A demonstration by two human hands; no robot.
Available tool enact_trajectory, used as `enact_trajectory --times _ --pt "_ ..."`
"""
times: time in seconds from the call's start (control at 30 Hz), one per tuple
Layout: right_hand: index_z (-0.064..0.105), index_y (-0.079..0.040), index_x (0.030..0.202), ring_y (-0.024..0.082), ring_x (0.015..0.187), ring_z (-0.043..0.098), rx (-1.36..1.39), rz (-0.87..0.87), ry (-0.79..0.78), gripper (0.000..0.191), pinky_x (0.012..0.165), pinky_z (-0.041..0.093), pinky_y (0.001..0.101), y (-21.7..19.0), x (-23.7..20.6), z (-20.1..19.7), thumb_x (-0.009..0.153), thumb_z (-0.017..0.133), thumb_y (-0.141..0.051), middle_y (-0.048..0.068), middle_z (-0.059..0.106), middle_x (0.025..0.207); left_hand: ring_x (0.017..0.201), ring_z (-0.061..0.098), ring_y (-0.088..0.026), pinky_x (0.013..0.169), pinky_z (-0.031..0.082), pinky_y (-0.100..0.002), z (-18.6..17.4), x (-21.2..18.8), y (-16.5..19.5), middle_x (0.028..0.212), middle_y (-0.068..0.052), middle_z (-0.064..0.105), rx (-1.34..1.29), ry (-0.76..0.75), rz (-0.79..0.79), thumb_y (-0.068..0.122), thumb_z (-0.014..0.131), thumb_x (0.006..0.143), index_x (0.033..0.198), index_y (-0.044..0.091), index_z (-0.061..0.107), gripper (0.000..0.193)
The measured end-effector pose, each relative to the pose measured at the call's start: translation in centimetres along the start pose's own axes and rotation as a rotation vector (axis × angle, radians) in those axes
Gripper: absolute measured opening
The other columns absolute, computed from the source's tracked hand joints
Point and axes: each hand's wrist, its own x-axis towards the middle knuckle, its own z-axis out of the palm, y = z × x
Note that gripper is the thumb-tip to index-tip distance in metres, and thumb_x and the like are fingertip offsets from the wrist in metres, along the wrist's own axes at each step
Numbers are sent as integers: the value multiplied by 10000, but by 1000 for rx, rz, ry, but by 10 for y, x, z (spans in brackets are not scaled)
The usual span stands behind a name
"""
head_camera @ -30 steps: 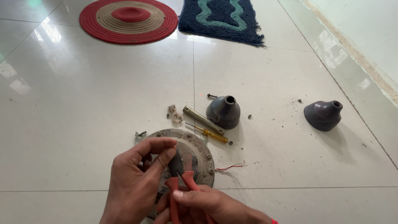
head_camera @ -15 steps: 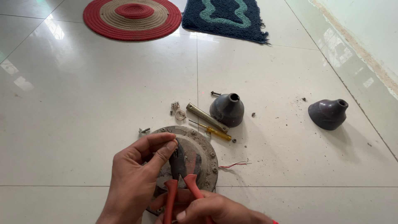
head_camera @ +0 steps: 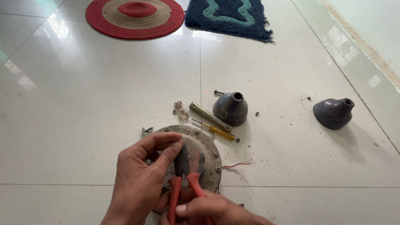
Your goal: The person is repairing an electrical fixture on the floor. They use a screwdriver to adjust wires and a pair of pliers to strip and cut wires, working on the base of the fixture.
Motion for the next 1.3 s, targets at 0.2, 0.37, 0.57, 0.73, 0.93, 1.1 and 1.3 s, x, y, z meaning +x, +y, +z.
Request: enact_trajectory --times 0.2,0.37,0.57,0.73,0.93,1.1,1.3 --pt "496 36 1324 211 879 679 113 -92 -95 321 831 555 331 13 8 -4 1082 585 -154 150 640 982 699 621 -89 630 556 -265 0 -2 9 786 -28 769 63 14 -53 222 773 872 1060 114 834 225" --pt "501 48 1324 211 927 708 93 -60 32 354 902 585 314 10 6 2 1024 559 -130 164 667 1029 696 625 -78 620 556 -252 1 -2 7 776 -32 762 18 -10 -40 225 766 875 1044 107 838 218" --pt "486 34 1332 225 942 727 160 -79 -19 315 876 601 304 -1 -1 17 1056 522 -115 189 684 1088 640 582 -129 499 496 -311 -3 -3 5 748 -61 703 190 -74 -17 197 766 932 1088 119 821 183" --pt "542 -15 1221 213 864 731 139 -83 140 251 818 610 318 -4 -2 23 997 492 -117 146 689 969 629 575 -106 522 500 -280 1 -4 10 714 -48 698 122 -34 -27 200 759 895 1056 94 844 210" --pt "553 21 1168 177 733 657 142 -121 9 298 693 566 290 10 7 19 1091 485 -259 128 632 877 616 568 -85 531 510 -269 5 -7 15 700 -30 695 70 18 -53 233 769 879 1067 120 827 227" --pt "496 -100 1250 158 614 595 183 -241 146 270 562 519 278 19 13 23 1037 526 -262 125 606 829 600 576 -83 525 536 -271 6 -7 11 693 -35 690 35 -1 -82 222 764 882 1060 110 824 218" --pt "544 -179 1248 156 605 533 132 -284 447 359 543 455 276 24 37 26 911 669 -168 96 553 797 540 572 -194 425 449 -383 2 -5 0 702 -112 690 59 -53 -100 192 714 949 1164 137 793 235"
